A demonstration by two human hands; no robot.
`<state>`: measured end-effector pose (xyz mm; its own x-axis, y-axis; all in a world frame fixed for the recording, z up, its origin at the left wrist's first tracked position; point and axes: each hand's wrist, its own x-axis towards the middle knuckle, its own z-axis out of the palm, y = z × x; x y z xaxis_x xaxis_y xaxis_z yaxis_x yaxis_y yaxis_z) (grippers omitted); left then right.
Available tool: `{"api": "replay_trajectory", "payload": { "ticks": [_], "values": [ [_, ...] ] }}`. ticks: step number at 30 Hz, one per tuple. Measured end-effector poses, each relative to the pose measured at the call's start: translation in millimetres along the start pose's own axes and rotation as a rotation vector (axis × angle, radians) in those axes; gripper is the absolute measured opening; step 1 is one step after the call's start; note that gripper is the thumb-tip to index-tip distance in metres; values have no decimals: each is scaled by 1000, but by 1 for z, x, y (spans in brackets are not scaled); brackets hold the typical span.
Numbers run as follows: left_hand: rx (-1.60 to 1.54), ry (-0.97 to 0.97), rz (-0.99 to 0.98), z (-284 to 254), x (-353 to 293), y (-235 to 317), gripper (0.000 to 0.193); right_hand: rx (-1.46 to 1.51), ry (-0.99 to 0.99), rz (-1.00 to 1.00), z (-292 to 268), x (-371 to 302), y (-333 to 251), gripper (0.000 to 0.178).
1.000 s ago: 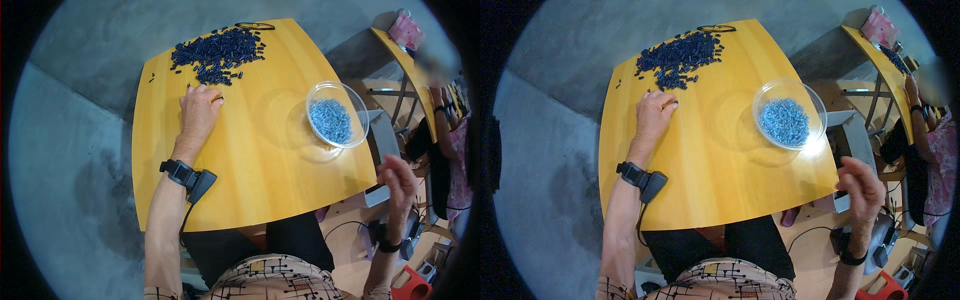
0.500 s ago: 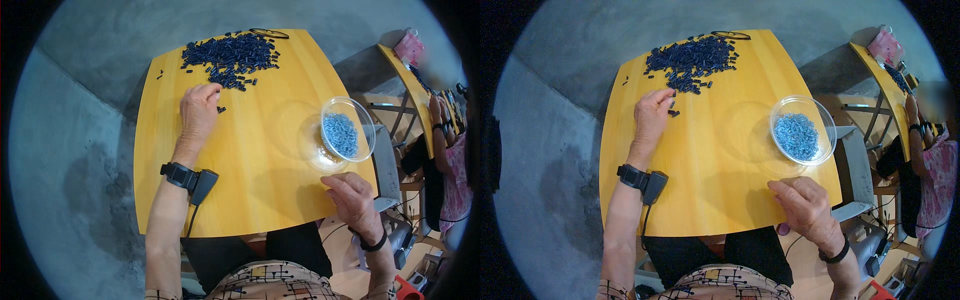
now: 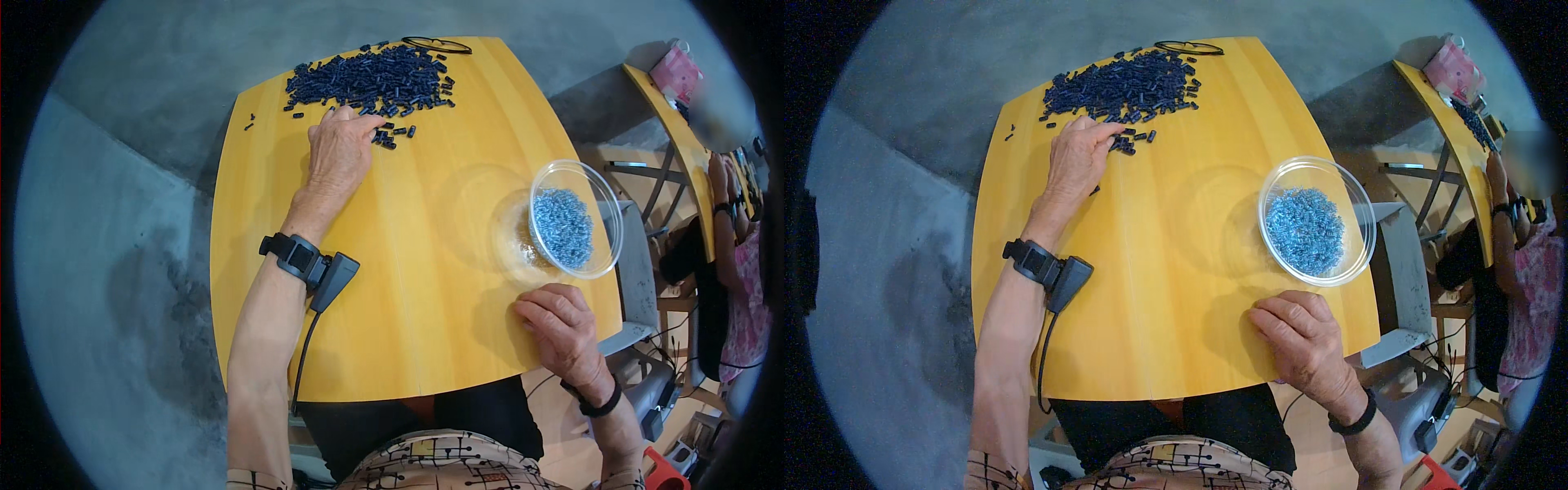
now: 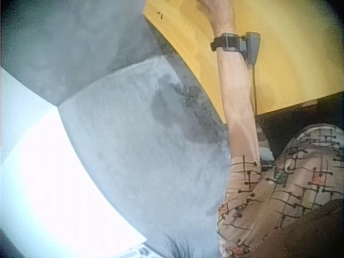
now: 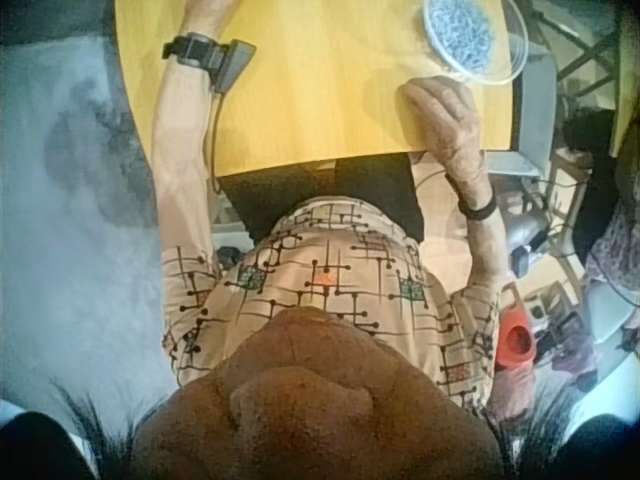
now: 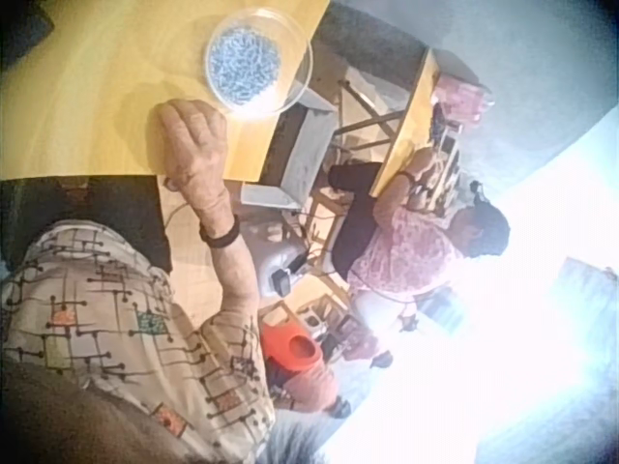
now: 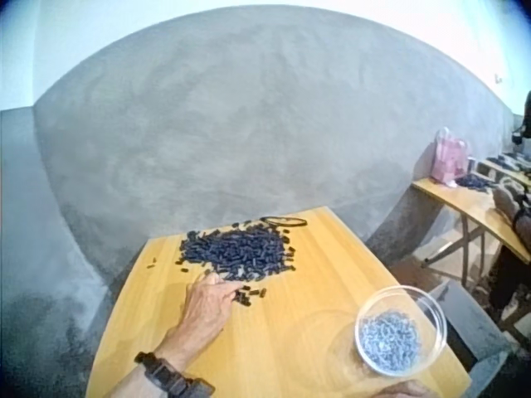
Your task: Manually assembling small plastic parts by inserting one into another.
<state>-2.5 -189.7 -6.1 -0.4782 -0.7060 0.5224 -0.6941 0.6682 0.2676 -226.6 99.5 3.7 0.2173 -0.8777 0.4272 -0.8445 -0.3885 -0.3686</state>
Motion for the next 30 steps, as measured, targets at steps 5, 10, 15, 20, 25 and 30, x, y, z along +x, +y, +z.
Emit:
{"api": "replay_trajectory", "payload": {
  "ticks": [5, 10, 15, 20, 25, 30],
  "values": [
    [-27, -56, 19, 8, 5, -1, 19, 1, 2, 29, -1, 0, -1, 30],
    [26, -43, 41, 6, 5, 1, 13, 32, 3, 48, 0, 1, 0, 30],
    [-73, 41, 37, 6, 3, -3, 11, 28, 15, 41, -1, 1, 1, 31],
    [-200, 70, -75, -1, -3, 0, 12, 18, 32, 34, -1, -1, 2, 32],
    [-66, 6, -21, 2, -7, 1, 13, 24, 18, 49, -1, -4, -2, 31],
    [-225, 40, -152, -10, -9, 7, 13, 20, 24, 28, 1, -5, -1, 29]
  ]
}}
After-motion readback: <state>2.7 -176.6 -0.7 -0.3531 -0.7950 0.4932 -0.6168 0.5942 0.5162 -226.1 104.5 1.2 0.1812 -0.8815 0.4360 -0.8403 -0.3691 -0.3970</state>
